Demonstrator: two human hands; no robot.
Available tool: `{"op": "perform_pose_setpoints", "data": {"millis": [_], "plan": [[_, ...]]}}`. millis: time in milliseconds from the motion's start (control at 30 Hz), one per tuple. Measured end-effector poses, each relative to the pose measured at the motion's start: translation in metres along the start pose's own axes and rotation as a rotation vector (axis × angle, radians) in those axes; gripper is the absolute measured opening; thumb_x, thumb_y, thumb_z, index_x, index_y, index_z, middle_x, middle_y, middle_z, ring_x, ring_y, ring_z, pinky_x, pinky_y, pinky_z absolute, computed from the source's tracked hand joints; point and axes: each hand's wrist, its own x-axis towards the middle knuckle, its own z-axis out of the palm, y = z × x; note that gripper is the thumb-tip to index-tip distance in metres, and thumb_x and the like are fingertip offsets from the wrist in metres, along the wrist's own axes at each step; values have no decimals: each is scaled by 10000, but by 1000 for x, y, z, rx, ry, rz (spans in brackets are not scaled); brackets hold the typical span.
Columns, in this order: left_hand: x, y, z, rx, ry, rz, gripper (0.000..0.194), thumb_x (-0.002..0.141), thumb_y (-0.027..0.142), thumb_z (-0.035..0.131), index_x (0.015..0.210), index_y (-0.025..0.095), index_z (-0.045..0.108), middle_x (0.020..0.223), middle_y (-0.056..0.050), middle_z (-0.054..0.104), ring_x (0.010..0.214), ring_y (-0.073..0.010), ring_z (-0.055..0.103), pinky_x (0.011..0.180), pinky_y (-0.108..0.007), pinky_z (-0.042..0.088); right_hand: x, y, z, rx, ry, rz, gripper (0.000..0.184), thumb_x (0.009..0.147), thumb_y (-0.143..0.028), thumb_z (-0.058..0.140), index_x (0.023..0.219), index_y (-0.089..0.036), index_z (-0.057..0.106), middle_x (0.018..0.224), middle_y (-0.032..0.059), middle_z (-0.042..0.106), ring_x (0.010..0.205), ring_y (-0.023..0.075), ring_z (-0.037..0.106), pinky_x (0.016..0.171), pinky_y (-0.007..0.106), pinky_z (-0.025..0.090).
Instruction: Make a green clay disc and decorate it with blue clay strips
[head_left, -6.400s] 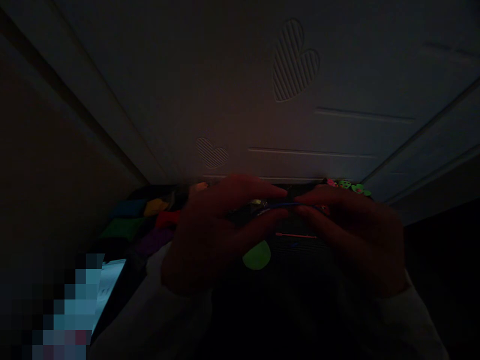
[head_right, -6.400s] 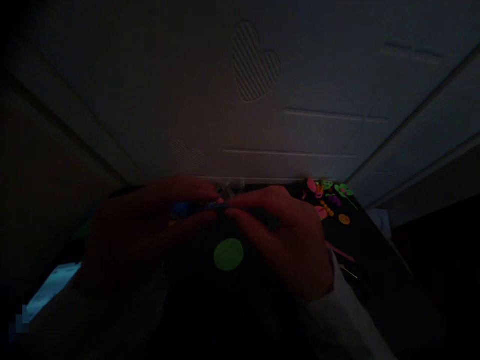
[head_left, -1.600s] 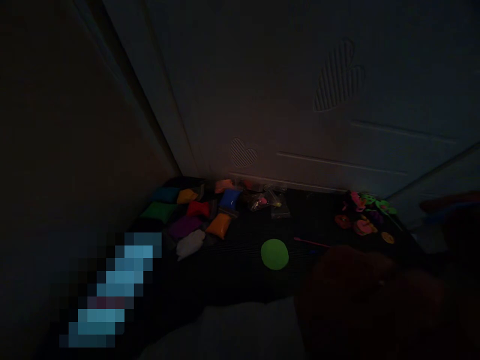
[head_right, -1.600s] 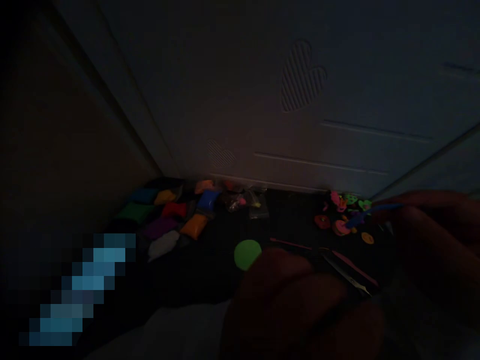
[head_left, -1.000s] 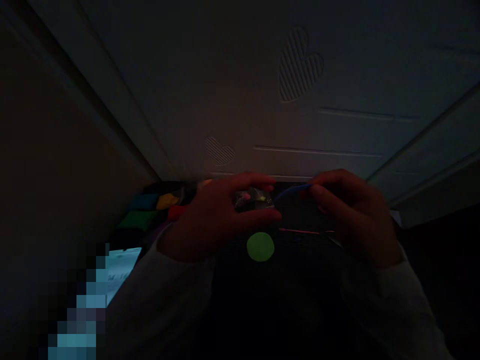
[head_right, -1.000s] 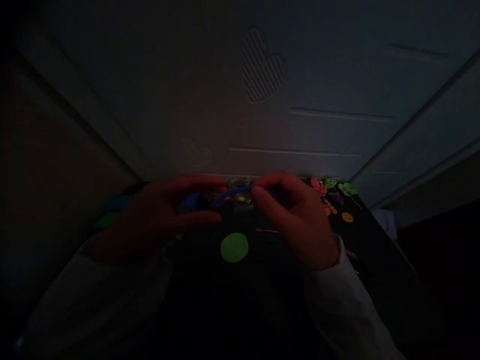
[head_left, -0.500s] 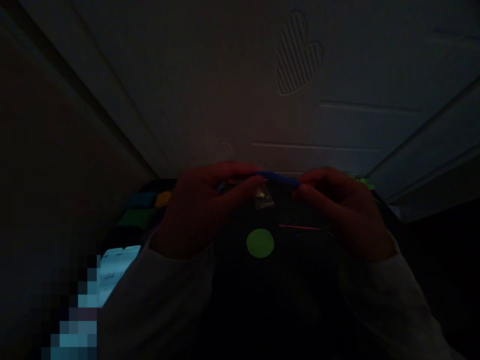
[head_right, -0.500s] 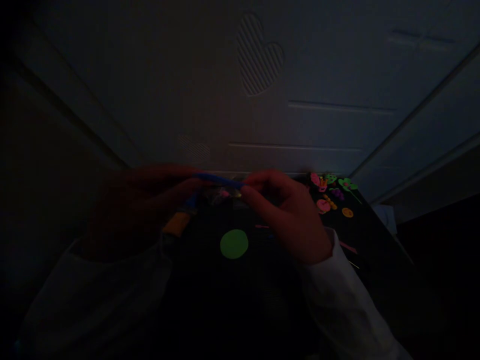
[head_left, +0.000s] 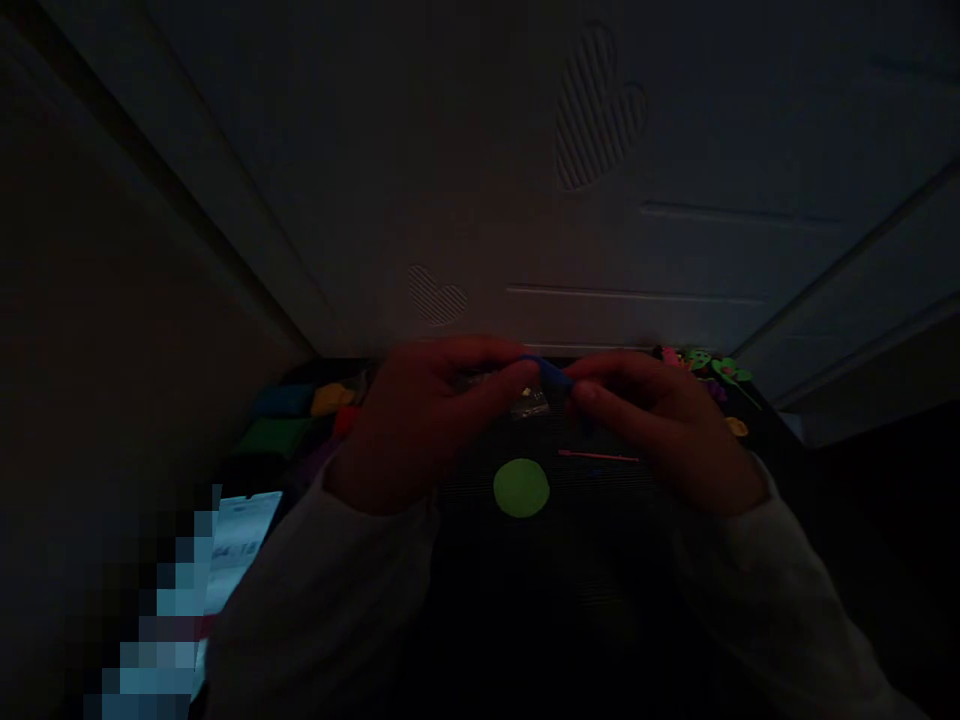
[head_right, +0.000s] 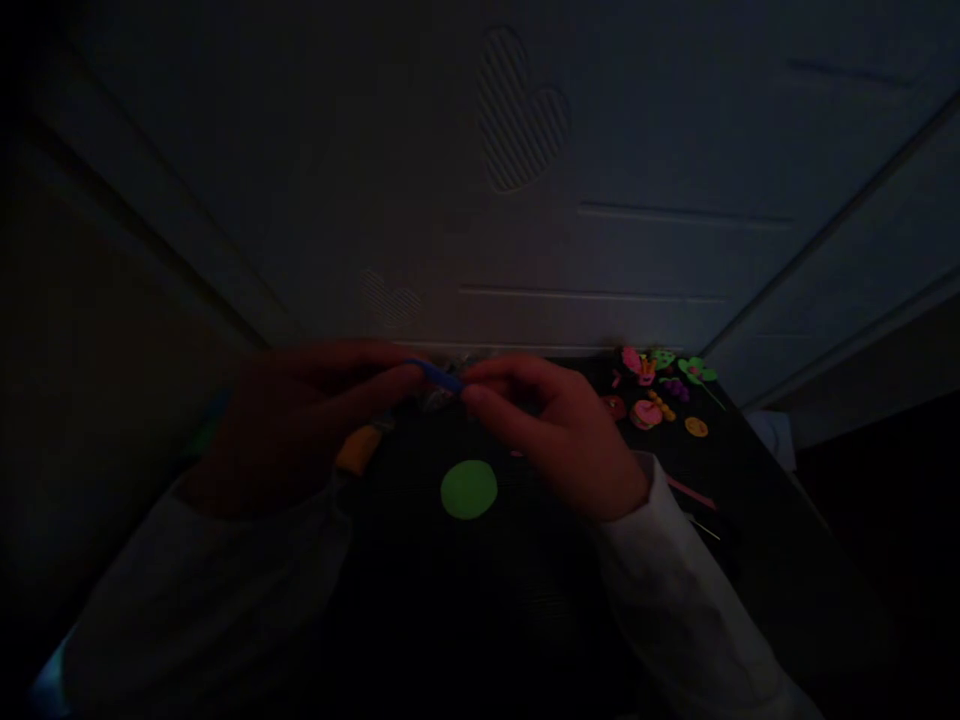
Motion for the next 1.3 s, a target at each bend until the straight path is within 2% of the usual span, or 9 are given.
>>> {"op": "perform_pose_setpoints", "data": {"millis": [100, 333, 533, 933, 1033, 1300], "plan": [[0, 1, 0, 16, -27, 7, 178, 741, 347, 561, 814, 229, 674, 760, 14, 685, 685, -138, 617, 617, -222, 474, 0, 1, -1, -13, -18, -8, 164, 733, -311, 584, 851, -202, 618, 744, -12, 641, 680, 99, 585, 615, 209, 458], [0, 0, 3, -72, -59, 16, 187, 725, 331, 588, 861, 220, 652, 837, -1, 682, 760, -138, 625, 666, -216, 477, -1, -1, -2, -68, 1, -1, 136, 739, -299, 577, 825, -204, 621, 706, -20, 623, 644, 92, 561, 562, 194, 435], [0, 1, 3, 21, -29, 32, 168, 720, 348, 588, 784, 217, 670, 751, 14, 683, 686, -129, 615, 627, -215, 466, -2, -2, 0, -76, -2, -23, 133, 744, -297, 574, 829, -204, 620, 727, -21, 630, 661, 92, 572, 615, 203, 443], [0, 0, 6, 32, -29, 39, 172, 704, 356, 605, 796, 230, 676, 787, 33, 686, 715, -121, 616, 659, -208, 450, 0, 4, 0, -108, -10, -71, 137, 749, -294, 569, 825, -192, 620, 742, -10, 633, 685, 99, 580, 630, 213, 442], [0, 0, 6, 38, 2, 42, 161, 696, 348, 614, 768, 220, 678, 746, 33, 683, 677, -112, 610, 627, -198, 447, 0, 3, 0, -119, -8, -66, 140, 751, -302, 565, 821, -194, 621, 742, -8, 634, 689, 102, 580, 636, 218, 443], [1, 0, 6, 14, 0, 49, 130, 699, 320, 615, 733, 211, 679, 696, 38, 676, 635, -103, 602, 591, -186, 443, 0, 2, 1, -102, -8, -54, 135, 751, -301, 568, 815, -192, 615, 735, -14, 626, 681, 95, 574, 631, 206, 442]]}}
